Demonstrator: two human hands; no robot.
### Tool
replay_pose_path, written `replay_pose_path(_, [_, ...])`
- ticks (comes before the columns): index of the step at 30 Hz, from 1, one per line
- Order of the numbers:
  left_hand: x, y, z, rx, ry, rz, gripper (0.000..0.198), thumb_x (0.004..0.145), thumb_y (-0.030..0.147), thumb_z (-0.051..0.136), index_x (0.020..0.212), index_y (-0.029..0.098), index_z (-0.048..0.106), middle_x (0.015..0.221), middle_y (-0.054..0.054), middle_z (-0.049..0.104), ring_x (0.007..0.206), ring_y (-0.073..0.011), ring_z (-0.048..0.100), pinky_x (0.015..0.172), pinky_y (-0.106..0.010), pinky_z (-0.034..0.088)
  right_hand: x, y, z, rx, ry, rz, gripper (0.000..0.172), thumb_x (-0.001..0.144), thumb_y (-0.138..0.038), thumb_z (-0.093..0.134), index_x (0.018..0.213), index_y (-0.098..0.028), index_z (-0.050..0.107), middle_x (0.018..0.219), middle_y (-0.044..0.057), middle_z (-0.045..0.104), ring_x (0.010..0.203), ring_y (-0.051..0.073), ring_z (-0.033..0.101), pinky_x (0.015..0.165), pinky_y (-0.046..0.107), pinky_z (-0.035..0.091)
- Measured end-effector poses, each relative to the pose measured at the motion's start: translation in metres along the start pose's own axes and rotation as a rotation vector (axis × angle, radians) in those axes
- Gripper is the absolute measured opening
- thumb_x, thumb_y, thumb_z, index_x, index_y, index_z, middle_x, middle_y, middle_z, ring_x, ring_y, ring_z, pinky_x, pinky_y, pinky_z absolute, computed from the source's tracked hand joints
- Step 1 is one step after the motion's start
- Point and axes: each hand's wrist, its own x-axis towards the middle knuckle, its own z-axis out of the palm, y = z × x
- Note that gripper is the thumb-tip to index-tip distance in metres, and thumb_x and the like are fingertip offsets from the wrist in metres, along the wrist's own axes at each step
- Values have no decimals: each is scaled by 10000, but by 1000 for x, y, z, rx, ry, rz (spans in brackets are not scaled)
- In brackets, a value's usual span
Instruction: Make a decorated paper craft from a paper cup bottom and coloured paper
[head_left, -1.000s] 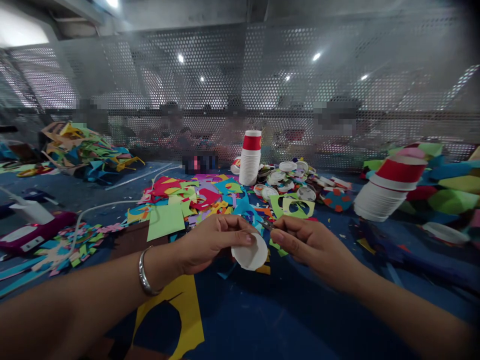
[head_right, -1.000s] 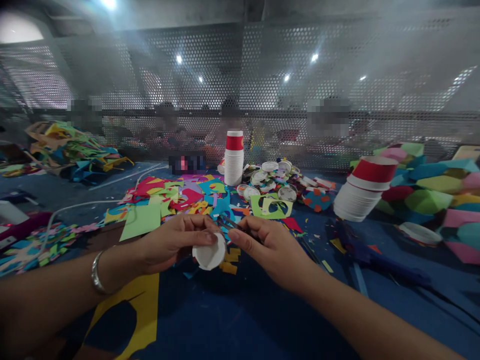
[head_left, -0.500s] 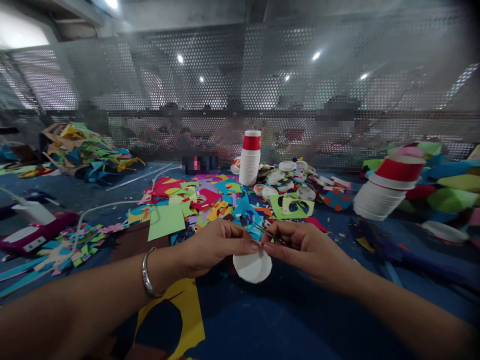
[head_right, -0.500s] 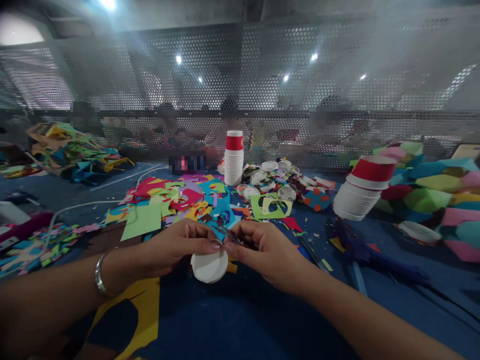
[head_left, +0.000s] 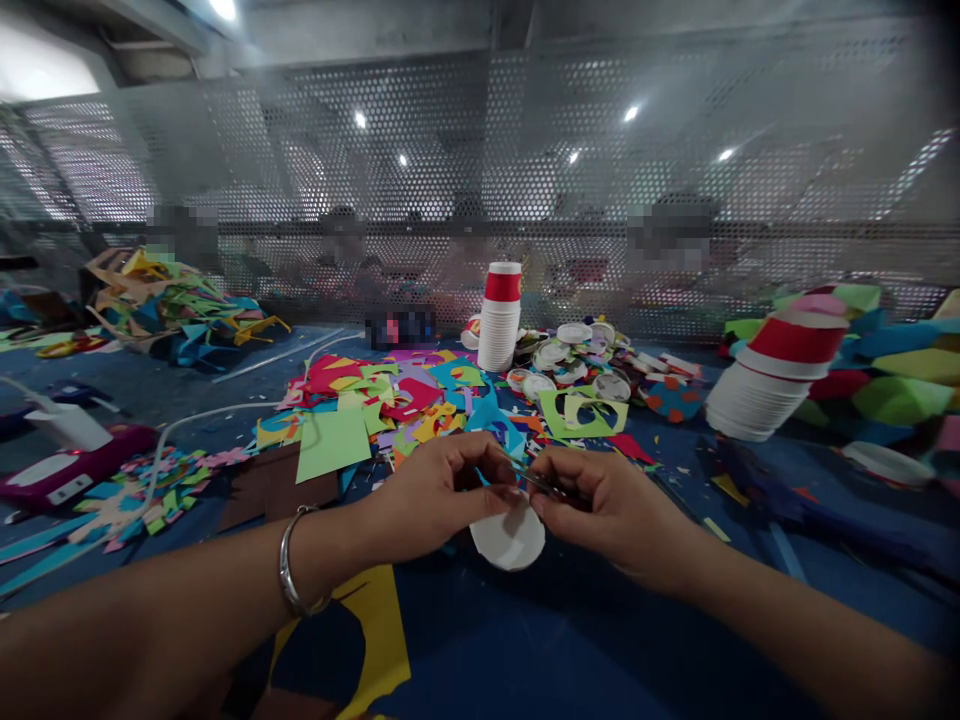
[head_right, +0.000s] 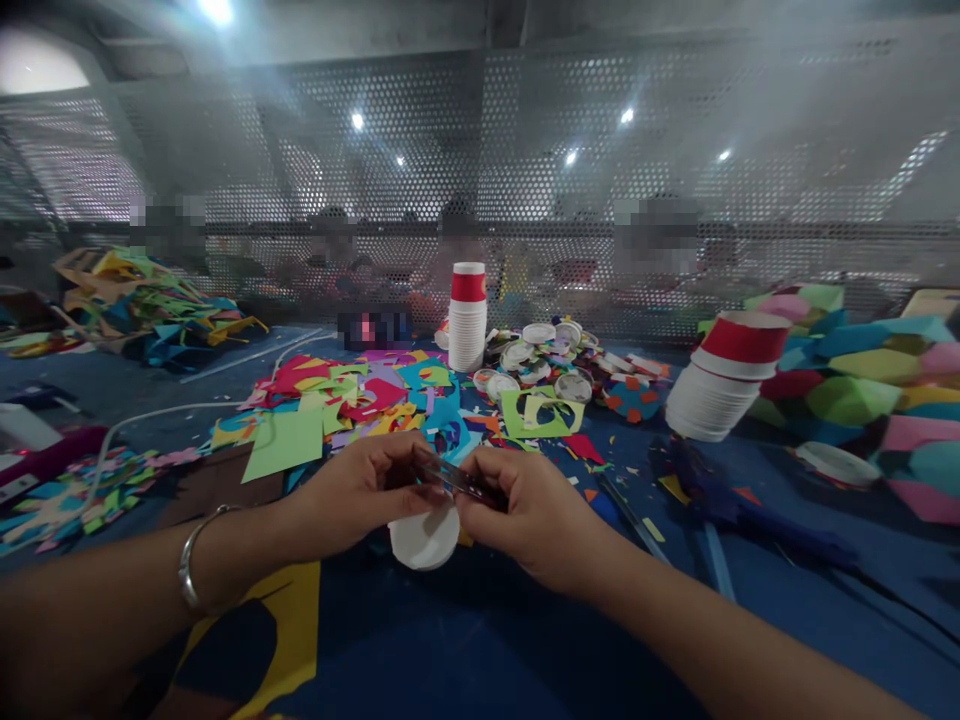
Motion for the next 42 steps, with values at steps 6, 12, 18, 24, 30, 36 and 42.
replay_pose_path(6, [1,3,1,-50,33,-2,252,794,359,761,836,170,599,739,16,608,652,-94,508,613,-226,382,-2,-5,0,-55,41,-28,104,844,-284,583,785,-201,567,657,-48,450,594,114,377,535,254,312])
replay_pose_path(12, [-1,4,3,41,92,8,257,823,401,732,850,192,585,674,38,582,547,-82,469,509,-213,339,-2,-8,1,-109,100,-61,82,829,-262,570,774,-202,556,670,-37,486,609,120,415,550,258,339])
replay_pose_path(18, [-4,9,2,238,147,103,266,832,427,720,838,176,632,762,-6,635,673,-117,539,595,-241,402,-1,-7,-2,-168,130,-77,90,810,-277,573,756,-208,555,637,-45,476,582,119,407,530,251,339])
replay_pose_path(24, [-10,18,-9,379,263,100,254,863,445,671,854,196,618,799,-16,665,644,-110,529,562,-234,372,6,11,-37,-303,328,-21,195,871,-357,513,758,-201,547,648,-27,462,587,133,385,541,274,303])
replay_pose_path(30, [-2,13,-21,545,200,120,98,858,292,620,839,198,603,786,-12,630,676,-124,535,621,-256,381,10,23,-45,-420,288,24,233,854,-388,564,713,-203,548,617,-35,463,582,134,402,552,276,300])
replay_pose_path(36, [-11,15,-12,592,30,11,96,844,262,590,923,211,610,747,7,624,617,-112,534,545,-221,372,12,27,-43,-486,221,51,188,834,-374,593,770,-199,572,602,-44,496,577,133,432,551,264,326])
replay_pose_path(42, [-18,18,-1,612,-136,-85,100,789,230,619,887,210,620,661,30,605,561,-100,545,488,-193,365,14,31,-45,-562,125,84,215,834,-373,582,724,-192,618,626,-1,587,600,163,515,550,277,334])
